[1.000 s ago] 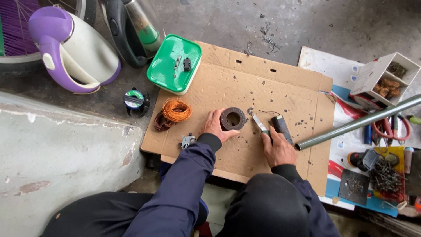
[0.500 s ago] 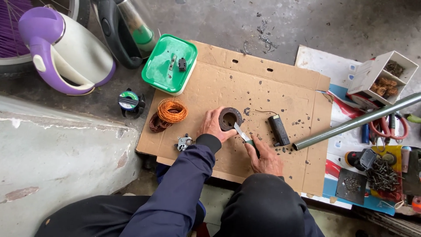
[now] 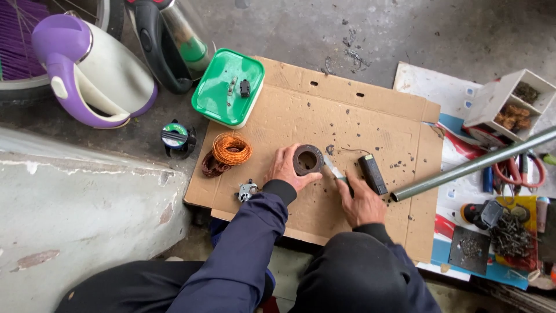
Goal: The person is using a small hand tool to scrape and clean the surface of a metal cylinder on a cardboard workspace.
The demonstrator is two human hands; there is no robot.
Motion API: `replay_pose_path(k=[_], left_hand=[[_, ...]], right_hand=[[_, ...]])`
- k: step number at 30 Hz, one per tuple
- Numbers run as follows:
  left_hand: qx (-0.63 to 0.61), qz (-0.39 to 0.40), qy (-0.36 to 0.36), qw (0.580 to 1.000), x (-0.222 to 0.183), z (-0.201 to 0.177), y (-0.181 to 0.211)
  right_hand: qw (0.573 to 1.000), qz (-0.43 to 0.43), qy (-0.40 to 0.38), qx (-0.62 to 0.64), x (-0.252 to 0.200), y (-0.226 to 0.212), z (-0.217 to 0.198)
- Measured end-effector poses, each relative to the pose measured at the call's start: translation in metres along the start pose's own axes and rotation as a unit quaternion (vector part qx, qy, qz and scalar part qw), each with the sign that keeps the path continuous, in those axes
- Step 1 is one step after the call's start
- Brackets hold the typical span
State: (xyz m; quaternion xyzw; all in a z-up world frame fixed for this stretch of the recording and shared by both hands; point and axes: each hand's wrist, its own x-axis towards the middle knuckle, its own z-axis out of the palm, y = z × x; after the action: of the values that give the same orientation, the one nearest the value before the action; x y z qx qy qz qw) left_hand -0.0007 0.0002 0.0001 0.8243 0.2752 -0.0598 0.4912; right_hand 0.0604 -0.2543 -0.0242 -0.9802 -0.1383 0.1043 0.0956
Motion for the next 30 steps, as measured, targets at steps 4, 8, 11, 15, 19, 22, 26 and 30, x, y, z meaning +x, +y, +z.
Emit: replay_pose_path(k=[4, 8, 11, 15, 19, 22, 26, 30], left_hand=[[0.006, -0.001, 0.002, 1.000, 0.011, 0.008, -0.010], [0.031, -0.004, 0.016, 0.999, 0.023, 0.022, -0.023], [0.033, -0.007, 0.020, 0.999, 0.020, 0.018, -0.021], [0.036, -0.004, 0.026, 0.999, 0.021, 0.021, -0.023], [0.033, 0.006, 0.038, 0.999, 0.017, 0.020, -0.020], [0.027, 0.010, 0.038, 0.999, 0.013, 0.015, -0.014], [0.009, 0.006, 0.017, 1.000, 0.005, 0.005, -0.005], [-0.001, 0.004, 0.015, 1.000, 0.007, 0.002, -0.005]], right_hand=[[0.999, 0.022, 0.016, 0.038, -0.043, -0.044, -0.045], [0.994, 0.027, -0.042, 0.096, -0.050, -0.046, -0.048], [0.995, 0.019, -0.034, 0.093, -0.046, -0.040, -0.033], [0.997, 0.012, 0.012, 0.081, -0.045, -0.036, -0.019], [0.996, 0.032, 0.036, 0.081, -0.047, -0.044, -0.014], [0.995, 0.037, 0.046, 0.076, -0.041, -0.038, -0.002], [0.998, 0.059, 0.027, 0.013, -0.017, -0.016, 0.012], [0.995, 0.078, 0.012, 0.059, -0.034, -0.049, -0.039]])
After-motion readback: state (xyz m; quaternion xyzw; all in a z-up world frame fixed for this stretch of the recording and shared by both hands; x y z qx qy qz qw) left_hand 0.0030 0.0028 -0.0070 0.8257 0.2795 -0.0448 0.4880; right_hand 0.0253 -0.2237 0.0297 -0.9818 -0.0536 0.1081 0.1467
